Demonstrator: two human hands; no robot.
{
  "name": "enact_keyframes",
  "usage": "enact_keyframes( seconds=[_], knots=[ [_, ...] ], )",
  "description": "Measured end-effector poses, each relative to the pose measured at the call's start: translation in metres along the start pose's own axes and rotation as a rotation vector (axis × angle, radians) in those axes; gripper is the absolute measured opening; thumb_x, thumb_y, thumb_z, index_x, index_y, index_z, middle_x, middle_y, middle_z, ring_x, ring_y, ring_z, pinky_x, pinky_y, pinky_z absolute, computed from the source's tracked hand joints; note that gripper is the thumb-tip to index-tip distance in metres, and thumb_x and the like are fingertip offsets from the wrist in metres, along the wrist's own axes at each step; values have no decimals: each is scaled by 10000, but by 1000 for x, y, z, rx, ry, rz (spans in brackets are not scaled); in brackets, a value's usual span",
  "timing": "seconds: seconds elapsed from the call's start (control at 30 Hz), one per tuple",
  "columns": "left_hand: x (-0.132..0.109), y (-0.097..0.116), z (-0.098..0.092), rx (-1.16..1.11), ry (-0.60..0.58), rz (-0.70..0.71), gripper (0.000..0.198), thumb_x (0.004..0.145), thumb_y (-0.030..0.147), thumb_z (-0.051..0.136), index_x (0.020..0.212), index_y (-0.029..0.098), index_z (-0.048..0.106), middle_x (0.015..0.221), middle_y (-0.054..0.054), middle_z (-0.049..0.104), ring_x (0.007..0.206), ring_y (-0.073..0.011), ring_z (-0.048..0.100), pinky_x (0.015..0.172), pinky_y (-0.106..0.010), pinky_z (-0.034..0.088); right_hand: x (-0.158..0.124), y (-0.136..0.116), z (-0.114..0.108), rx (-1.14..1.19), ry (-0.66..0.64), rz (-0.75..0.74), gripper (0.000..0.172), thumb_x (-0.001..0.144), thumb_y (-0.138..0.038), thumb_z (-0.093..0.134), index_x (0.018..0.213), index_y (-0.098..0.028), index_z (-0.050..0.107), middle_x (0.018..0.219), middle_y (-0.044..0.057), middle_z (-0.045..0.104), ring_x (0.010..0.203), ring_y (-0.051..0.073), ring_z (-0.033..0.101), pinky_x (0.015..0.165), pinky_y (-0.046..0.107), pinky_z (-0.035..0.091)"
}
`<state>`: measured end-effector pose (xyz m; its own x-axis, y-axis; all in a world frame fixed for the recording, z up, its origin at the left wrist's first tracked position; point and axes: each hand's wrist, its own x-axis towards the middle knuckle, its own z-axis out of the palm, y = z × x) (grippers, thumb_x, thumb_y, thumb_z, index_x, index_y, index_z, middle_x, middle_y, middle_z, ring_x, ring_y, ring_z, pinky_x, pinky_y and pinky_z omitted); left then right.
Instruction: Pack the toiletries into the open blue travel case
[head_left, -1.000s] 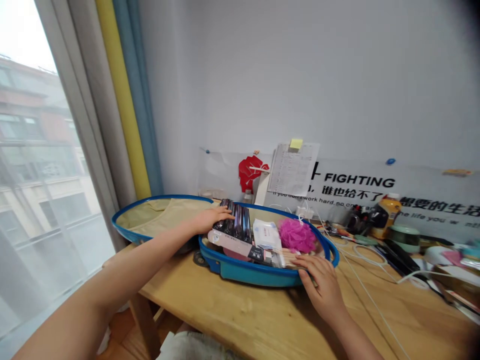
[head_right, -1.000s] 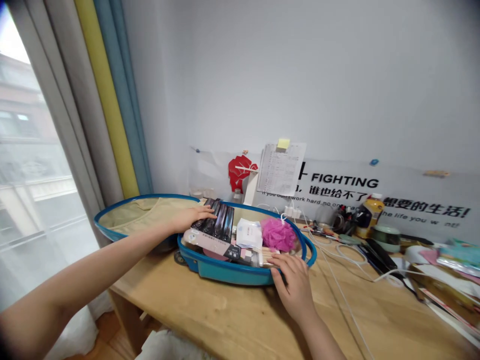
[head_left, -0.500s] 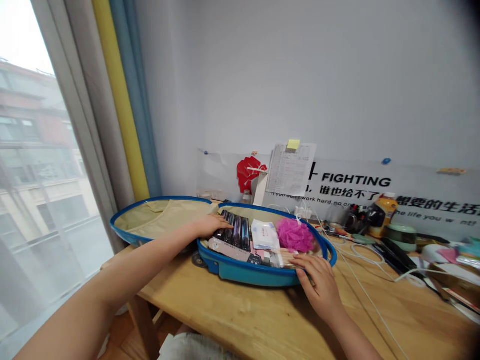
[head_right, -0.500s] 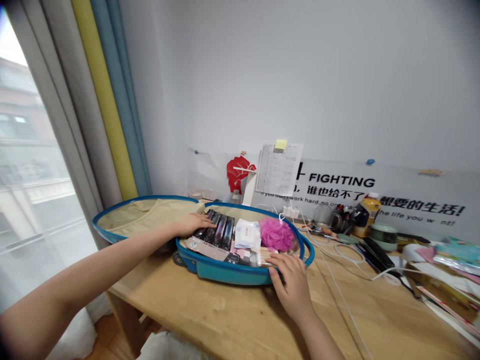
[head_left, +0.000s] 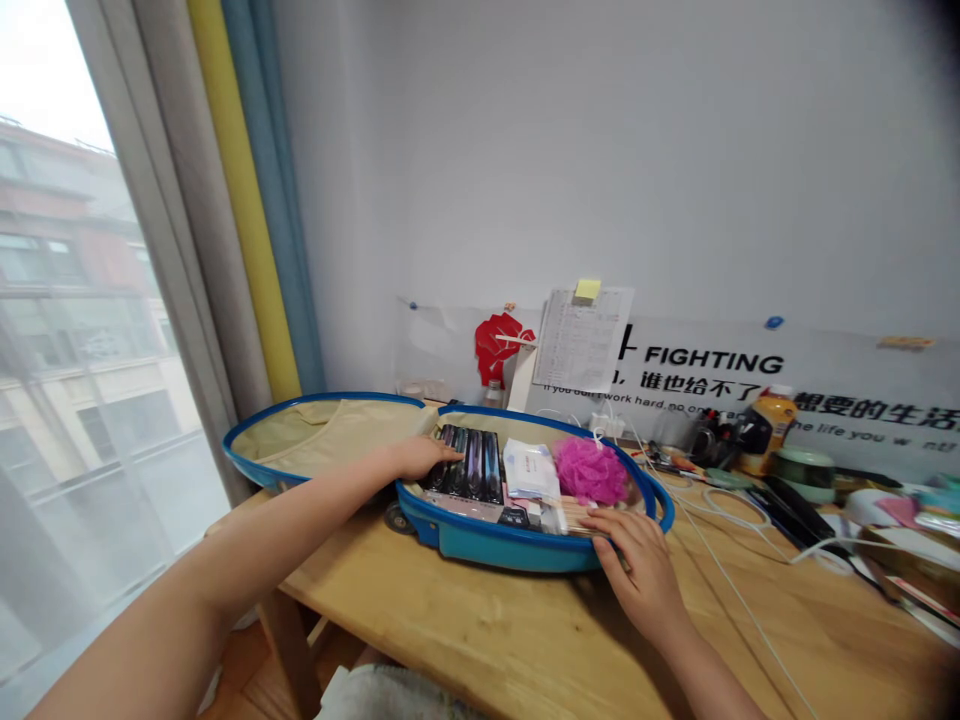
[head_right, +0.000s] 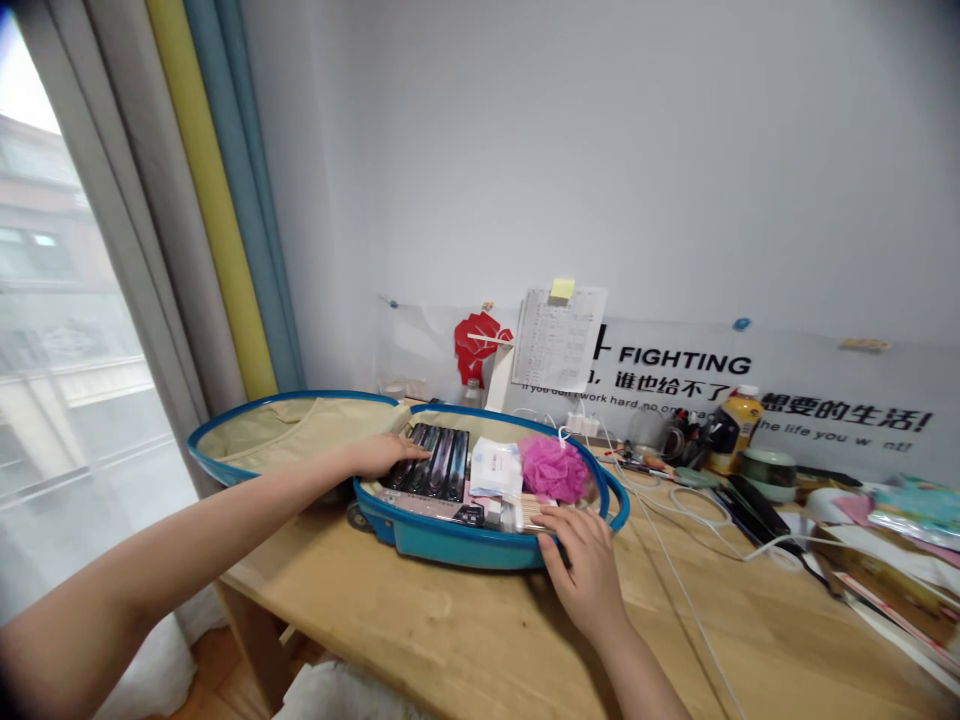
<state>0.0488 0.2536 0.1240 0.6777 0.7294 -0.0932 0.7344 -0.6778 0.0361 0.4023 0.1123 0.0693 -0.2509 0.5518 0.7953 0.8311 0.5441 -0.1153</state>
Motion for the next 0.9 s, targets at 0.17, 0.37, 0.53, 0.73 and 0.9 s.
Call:
enact_keyframes(
  seconds=[0.17,0.37,0.53,0.73,0.9],
  knots=[
    [-5,9,-3,30,26,-42,614,762,88,506,1351,249,448,1353,-82,530,1228,-249,493,1043,-414,352,0,1,0,-6,4,-10,313,904,-417,402,908,-253,670,939,40,697,899,202,608,821,397,420],
    [-8,17,-4,88,60,-63,576,761,128,496,1324,254,479,1407,-70,469,1126,-247,555,1002,-390,390,-1,2,1,-8,0,0,323,900,-428,398,912,-258,673,938,39,696,906,203,610,823,398,422],
    [-6,18,-1,42,68,-65,410,867,204,404,1254,209,540,1279,-83,581,1041,-238,594,973,-395,408,0,2,0,-10,-3,-16,304,899,-409,408,915,-259,672,945,38,697,901,203,613,806,392,429],
    [-7,21,0,35,64,-63,378,907,282,373,1240,222,541,1264,-64,587,1037,-226,590,985,-400,398,0,2,0,-11,-4,1,327,900,-425,394,906,-257,675,941,43,696,902,204,613,830,403,430],
    [-8,23,-1,17,86,-78,378,935,339,359,1246,224,540,1337,-89,529,1198,-252,510,1040,-434,351,-1,2,1,-11,-9,5,323,898,-421,399,911,-256,676,946,45,696,906,206,613,838,408,430]
  ],
)
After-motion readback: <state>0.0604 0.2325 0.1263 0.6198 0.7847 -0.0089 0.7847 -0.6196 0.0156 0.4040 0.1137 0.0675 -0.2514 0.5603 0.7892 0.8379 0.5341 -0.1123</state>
